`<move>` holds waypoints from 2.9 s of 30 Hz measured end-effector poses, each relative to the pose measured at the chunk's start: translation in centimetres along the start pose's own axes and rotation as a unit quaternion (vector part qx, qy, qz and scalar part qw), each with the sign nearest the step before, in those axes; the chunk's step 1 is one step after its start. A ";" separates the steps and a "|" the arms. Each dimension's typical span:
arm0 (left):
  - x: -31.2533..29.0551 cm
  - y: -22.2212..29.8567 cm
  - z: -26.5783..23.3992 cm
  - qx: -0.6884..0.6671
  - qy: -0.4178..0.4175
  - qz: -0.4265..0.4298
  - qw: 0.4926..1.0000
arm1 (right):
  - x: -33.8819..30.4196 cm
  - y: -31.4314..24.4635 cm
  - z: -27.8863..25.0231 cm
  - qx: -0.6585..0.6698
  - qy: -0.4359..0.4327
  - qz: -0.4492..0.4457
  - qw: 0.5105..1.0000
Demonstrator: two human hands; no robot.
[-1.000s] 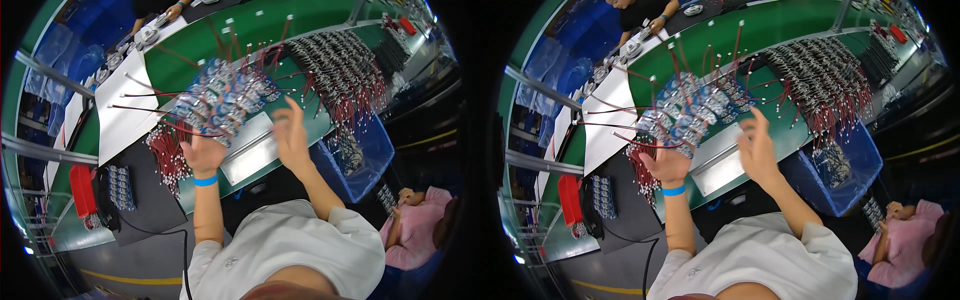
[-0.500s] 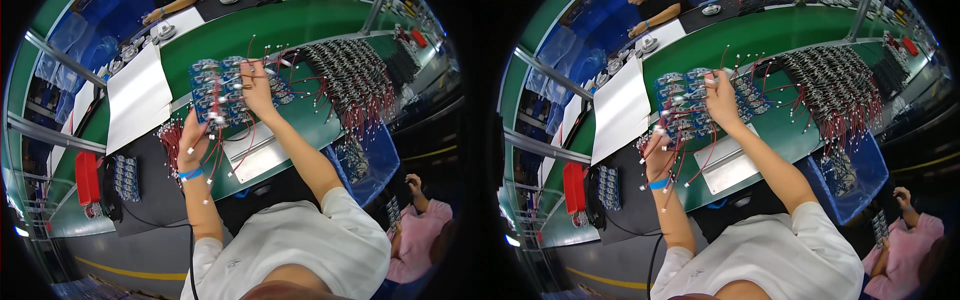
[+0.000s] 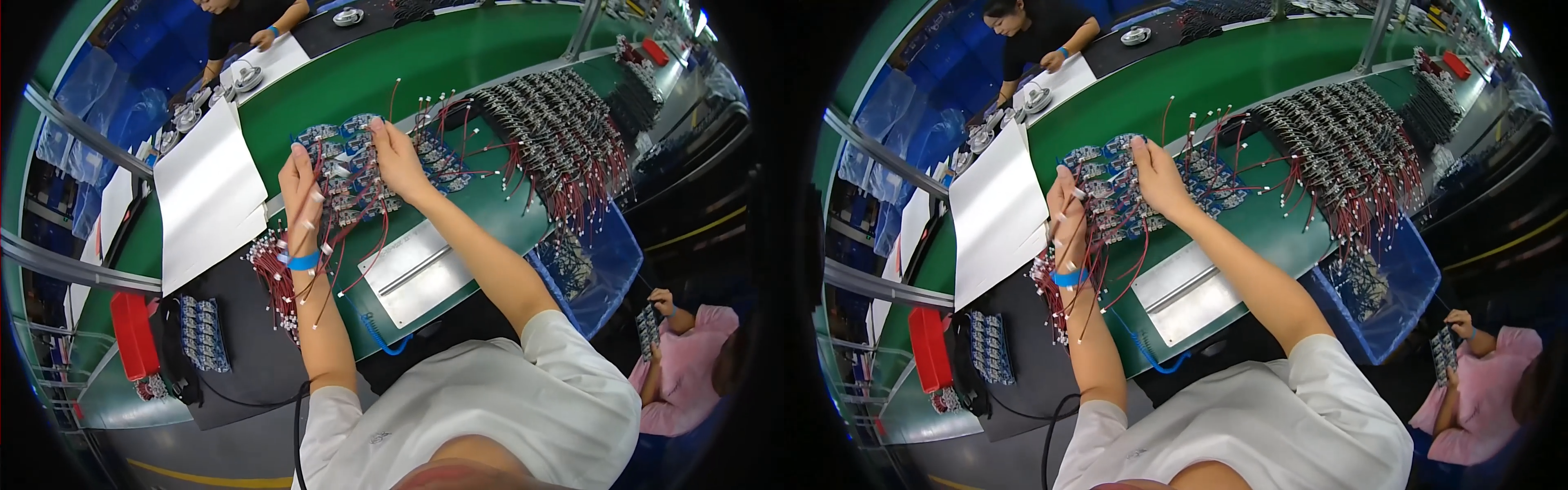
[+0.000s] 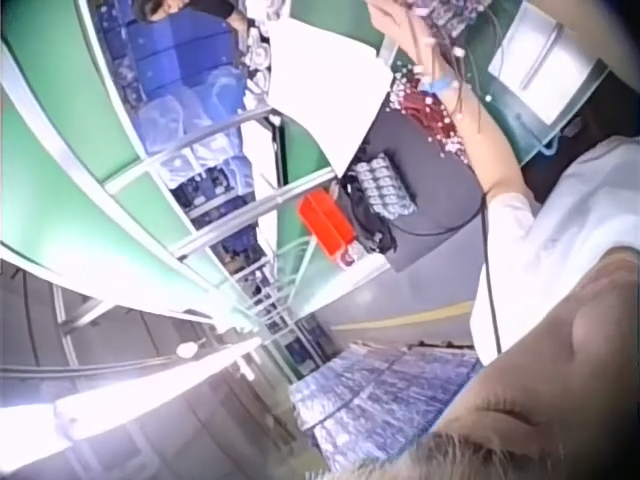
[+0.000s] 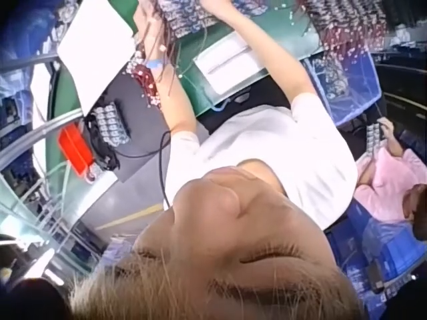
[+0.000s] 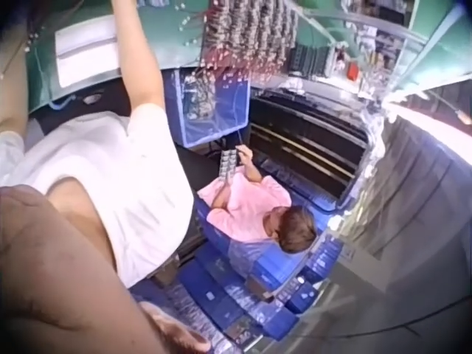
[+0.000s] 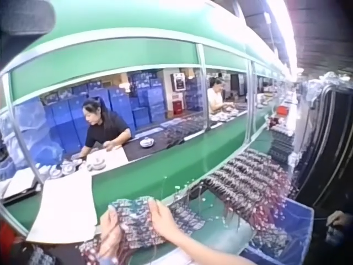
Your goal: Manually inserting and organizing wires into electronic circuit board panels on an assembly line.
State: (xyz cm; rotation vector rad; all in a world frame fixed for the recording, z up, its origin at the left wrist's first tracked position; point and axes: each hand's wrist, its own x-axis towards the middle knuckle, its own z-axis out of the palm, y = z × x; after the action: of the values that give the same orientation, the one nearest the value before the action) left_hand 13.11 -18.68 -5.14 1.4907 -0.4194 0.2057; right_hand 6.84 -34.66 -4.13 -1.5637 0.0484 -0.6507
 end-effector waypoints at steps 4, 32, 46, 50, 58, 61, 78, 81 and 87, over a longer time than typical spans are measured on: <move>0.9 1.6 0.1 0.043 -0.053 -0.003 0.998 | 0.6 -0.2 0.3 0.026 0.063 -0.092 0.993; -0.2 7.1 0.9 -0.176 -0.053 -0.239 0.953 | 1.2 -1.9 -0.3 0.226 -0.063 0.148 0.961; -0.2 10.7 -3.9 -0.129 0.030 -0.261 0.956 | -1.1 3.7 -2.8 -0.333 -0.310 0.003 0.890; 0.1 8.9 -2.3 -0.176 -0.015 -0.278 0.944 | -1.4 2.0 -2.9 -0.378 -0.184 -0.128 0.898; 0.9 3.8 0.3 -0.155 0.026 -0.201 0.967 | -2.4 0.9 -1.1 0.021 -0.222 0.199 0.954; 1.4 1.7 0.0 -0.185 0.062 -0.223 0.955 | -1.9 1.6 -1.5 0.239 -0.228 0.293 0.897; -6.9 8.6 -2.1 -0.329 0.190 -0.199 0.903 | -6.6 -2.2 -4.7 0.132 -0.226 0.115 0.958; -12.1 9.1 2.1 -0.229 0.282 -0.085 0.928 | -11.4 -5.2 -4.3 0.151 -0.249 0.087 0.953; -22.6 4.8 -2.9 0.036 0.011 -0.039 0.999 | -14.0 -6.2 -9.4 0.054 -0.180 0.116 0.975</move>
State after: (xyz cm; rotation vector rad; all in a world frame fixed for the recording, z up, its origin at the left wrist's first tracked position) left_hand -8.90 -12.69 -9.70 1.5707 -0.3394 0.1767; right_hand -11.02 -36.63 -3.91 -1.5201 -0.0735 -0.1783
